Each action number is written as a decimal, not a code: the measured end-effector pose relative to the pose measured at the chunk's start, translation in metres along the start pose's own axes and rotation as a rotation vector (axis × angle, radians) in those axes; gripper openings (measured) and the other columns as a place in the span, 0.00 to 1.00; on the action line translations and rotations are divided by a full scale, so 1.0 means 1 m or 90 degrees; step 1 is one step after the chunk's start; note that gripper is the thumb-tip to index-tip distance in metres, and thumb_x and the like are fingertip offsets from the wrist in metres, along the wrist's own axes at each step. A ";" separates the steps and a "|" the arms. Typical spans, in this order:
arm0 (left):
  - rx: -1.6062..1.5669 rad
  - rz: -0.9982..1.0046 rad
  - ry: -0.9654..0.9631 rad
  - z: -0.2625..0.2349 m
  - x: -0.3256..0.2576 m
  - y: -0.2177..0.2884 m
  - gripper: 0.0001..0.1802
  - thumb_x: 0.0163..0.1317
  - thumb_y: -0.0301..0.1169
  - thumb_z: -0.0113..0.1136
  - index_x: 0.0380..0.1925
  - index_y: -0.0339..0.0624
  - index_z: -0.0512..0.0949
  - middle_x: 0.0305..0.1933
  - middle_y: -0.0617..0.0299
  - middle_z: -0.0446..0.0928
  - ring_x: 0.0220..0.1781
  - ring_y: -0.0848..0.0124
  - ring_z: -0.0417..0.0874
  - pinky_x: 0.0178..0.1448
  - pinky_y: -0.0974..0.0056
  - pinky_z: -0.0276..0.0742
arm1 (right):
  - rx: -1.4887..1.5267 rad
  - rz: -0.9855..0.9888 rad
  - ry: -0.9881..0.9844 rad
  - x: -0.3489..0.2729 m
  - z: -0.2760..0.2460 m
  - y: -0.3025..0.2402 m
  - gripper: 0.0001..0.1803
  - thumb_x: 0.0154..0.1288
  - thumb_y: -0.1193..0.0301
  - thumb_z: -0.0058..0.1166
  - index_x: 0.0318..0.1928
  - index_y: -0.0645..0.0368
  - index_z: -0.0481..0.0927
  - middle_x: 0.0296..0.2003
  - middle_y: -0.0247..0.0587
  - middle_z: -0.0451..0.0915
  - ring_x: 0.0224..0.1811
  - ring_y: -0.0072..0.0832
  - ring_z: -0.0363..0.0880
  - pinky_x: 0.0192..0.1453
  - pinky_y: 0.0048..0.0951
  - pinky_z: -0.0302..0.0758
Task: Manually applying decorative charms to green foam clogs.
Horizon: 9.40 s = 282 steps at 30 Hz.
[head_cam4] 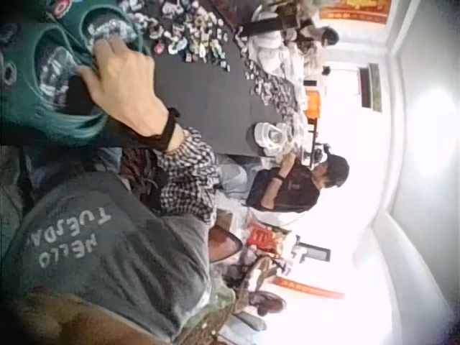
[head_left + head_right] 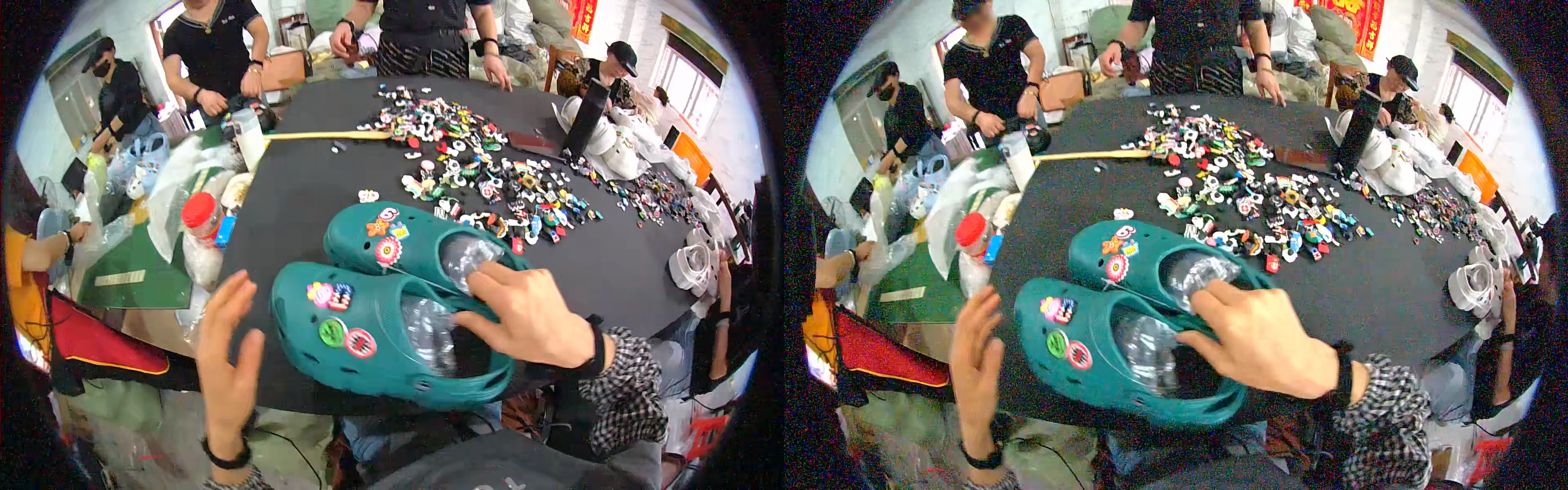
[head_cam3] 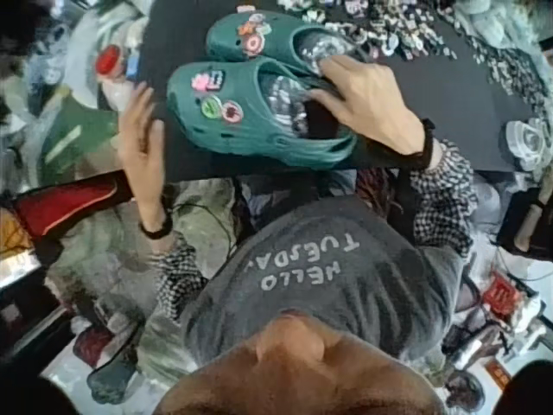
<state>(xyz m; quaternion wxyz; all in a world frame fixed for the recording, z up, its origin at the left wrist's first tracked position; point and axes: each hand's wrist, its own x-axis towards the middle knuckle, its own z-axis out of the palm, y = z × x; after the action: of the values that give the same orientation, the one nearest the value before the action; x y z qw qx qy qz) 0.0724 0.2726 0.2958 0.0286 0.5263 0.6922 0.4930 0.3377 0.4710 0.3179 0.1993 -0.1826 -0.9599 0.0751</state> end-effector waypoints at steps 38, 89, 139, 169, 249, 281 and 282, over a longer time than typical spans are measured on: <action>0.083 -0.008 -0.054 -0.004 -0.052 0.076 0.26 0.56 0.20 0.57 0.58 0.38 0.74 0.65 0.48 0.69 0.71 0.53 0.66 0.72 0.53 0.60 | 0.152 -0.381 -0.028 0.031 -0.011 -0.036 0.26 0.60 0.60 0.61 0.54 0.63 0.74 0.47 0.45 0.75 0.47 0.40 0.77 0.51 0.37 0.75; -0.829 -0.156 -0.012 0.117 -0.112 0.075 0.27 0.75 0.33 0.40 0.70 0.34 0.55 0.78 0.47 0.44 0.80 0.54 0.40 0.81 0.50 0.36 | 0.117 -0.430 0.144 0.064 0.009 -0.068 0.12 0.52 0.72 0.61 0.36 0.58 0.73 0.36 0.42 0.70 0.38 0.38 0.71 0.41 0.37 0.70; -1.188 -0.267 0.189 0.119 -0.054 0.068 0.34 0.73 0.56 0.37 0.56 0.34 0.68 0.60 0.56 0.70 0.68 0.65 0.65 0.75 0.59 0.55 | 0.137 -0.380 0.221 0.084 0.034 -0.071 0.13 0.58 0.63 0.62 0.38 0.56 0.76 0.35 0.38 0.74 0.31 0.35 0.79 0.30 0.31 0.78; -1.424 -0.030 -0.068 0.087 -0.065 0.053 0.24 0.77 0.42 0.37 0.67 0.45 0.64 0.73 0.50 0.60 0.74 0.54 0.59 0.79 0.49 0.50 | 0.150 -0.540 0.305 0.088 0.044 -0.094 0.16 0.59 0.60 0.59 0.26 0.56 0.69 0.28 0.37 0.66 0.25 0.29 0.72 0.24 0.30 0.70; 0.383 0.156 -0.068 0.009 -0.073 0.057 0.12 0.47 0.24 0.62 0.35 0.42 0.77 0.43 0.60 0.75 0.48 0.62 0.75 0.48 0.58 0.72 | 0.015 -0.471 0.022 0.057 0.030 -0.070 0.16 0.53 0.71 0.54 0.45 0.54 0.76 0.45 0.40 0.72 0.32 0.27 0.78 0.31 0.28 0.77; -1.202 -0.289 0.020 0.081 -0.120 0.064 0.35 0.66 0.27 0.51 0.71 0.36 0.51 0.74 0.54 0.55 0.77 0.60 0.51 0.80 0.57 0.47 | -0.076 -0.454 0.134 -0.015 0.043 -0.061 0.15 0.54 0.67 0.50 0.40 0.63 0.77 0.43 0.46 0.73 0.41 0.31 0.78 0.45 0.24 0.79; -1.209 -0.259 0.009 0.082 -0.121 0.062 0.35 0.65 0.27 0.52 0.70 0.35 0.52 0.73 0.54 0.57 0.77 0.59 0.52 0.79 0.57 0.48 | -0.083 -0.461 0.147 -0.016 0.043 -0.061 0.15 0.54 0.67 0.50 0.40 0.63 0.77 0.43 0.46 0.74 0.42 0.31 0.78 0.46 0.24 0.79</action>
<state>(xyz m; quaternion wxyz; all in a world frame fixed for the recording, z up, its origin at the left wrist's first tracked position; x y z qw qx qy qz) 0.2151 0.2320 0.2399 0.5223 0.1510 0.0837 0.8351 0.3138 0.4056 0.2868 0.3077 0.1485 -0.9362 -0.0823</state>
